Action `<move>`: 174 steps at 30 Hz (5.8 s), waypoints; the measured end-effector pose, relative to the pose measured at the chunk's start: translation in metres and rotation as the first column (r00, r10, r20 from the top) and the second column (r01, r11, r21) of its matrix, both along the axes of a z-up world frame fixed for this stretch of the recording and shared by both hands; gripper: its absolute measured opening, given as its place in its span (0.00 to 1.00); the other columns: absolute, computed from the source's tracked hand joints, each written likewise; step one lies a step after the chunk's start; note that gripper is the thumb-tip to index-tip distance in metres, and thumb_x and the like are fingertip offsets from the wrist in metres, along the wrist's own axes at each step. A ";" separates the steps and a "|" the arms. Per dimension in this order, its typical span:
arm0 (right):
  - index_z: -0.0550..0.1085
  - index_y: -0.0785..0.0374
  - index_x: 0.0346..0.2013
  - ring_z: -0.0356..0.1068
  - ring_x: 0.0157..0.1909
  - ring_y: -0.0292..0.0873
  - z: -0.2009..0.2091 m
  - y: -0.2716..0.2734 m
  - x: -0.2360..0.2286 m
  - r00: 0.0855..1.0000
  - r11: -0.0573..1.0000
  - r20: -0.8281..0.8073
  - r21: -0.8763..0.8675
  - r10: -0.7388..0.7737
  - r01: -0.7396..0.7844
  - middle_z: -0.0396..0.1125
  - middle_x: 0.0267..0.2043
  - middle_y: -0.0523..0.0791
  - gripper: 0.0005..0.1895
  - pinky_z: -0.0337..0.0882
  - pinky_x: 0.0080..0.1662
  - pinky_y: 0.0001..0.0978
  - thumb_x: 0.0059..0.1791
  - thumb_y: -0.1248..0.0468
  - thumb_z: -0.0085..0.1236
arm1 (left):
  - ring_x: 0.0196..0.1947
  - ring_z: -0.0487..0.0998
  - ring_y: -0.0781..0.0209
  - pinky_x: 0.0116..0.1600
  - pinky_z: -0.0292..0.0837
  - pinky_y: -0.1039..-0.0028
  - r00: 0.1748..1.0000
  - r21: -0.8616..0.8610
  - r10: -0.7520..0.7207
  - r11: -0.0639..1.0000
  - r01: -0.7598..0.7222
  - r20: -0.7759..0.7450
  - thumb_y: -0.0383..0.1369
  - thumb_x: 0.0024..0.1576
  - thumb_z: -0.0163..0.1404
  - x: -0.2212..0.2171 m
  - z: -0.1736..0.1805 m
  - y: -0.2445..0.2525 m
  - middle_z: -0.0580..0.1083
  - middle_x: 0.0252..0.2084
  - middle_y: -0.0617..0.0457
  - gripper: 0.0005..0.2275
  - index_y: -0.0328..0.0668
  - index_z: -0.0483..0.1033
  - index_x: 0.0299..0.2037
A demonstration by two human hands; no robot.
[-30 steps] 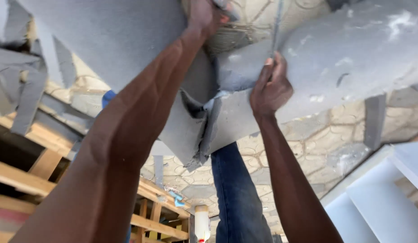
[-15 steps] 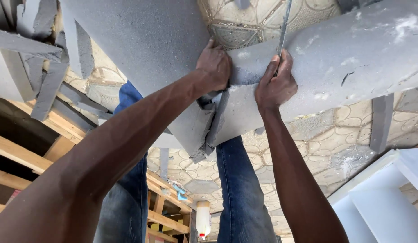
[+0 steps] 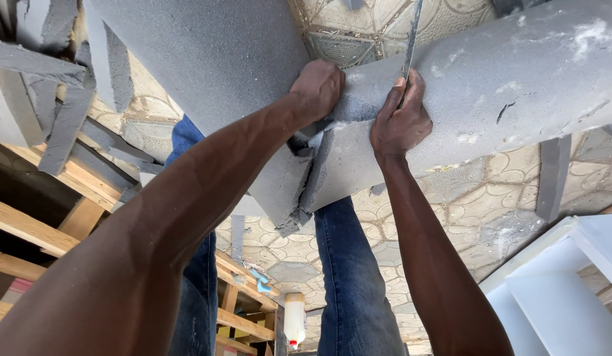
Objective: Applying adhesive to foam pieces and bonding them together to form a structure
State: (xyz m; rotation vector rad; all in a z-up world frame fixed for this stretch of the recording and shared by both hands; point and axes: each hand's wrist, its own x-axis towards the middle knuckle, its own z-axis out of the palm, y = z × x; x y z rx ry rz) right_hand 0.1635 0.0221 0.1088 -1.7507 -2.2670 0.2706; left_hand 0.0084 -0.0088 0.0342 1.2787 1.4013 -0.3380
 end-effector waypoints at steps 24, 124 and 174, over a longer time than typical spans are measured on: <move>0.69 0.59 0.45 0.78 0.27 0.43 0.039 0.032 -0.036 0.980 0.857 -0.150 -0.478 0.133 -0.190 0.78 0.29 0.42 0.16 0.70 0.32 0.39 0.61 0.53 0.36 | 0.70 0.62 0.42 0.76 0.48 0.49 0.974 0.573 0.213 0.789 -0.220 0.080 0.42 0.50 0.66 -0.063 0.091 -0.066 0.70 0.66 0.41 0.30 0.40 0.73 0.62; 0.65 0.51 0.22 0.73 0.51 0.33 0.011 -0.009 0.022 0.914 0.770 -0.238 -0.493 0.330 -0.406 0.80 0.40 0.32 0.26 0.64 0.56 0.35 0.40 0.56 0.82 | 0.22 0.68 0.57 0.29 0.61 0.60 0.865 0.334 0.500 0.825 -0.456 -0.054 0.68 0.57 0.37 -0.010 0.122 -0.188 0.71 0.26 0.54 0.31 0.46 0.68 0.28; 0.75 0.59 0.38 0.77 0.34 0.48 0.132 -0.131 0.095 0.382 0.249 -0.067 -0.858 -0.922 0.449 0.75 0.29 0.51 0.17 0.74 0.37 0.35 0.55 0.51 0.44 | 0.20 0.69 0.70 0.28 0.67 0.81 0.259 -0.029 0.941 0.271 -0.962 0.216 0.43 0.69 0.49 -0.047 0.215 -0.041 0.71 0.20 0.57 0.17 0.41 0.76 0.31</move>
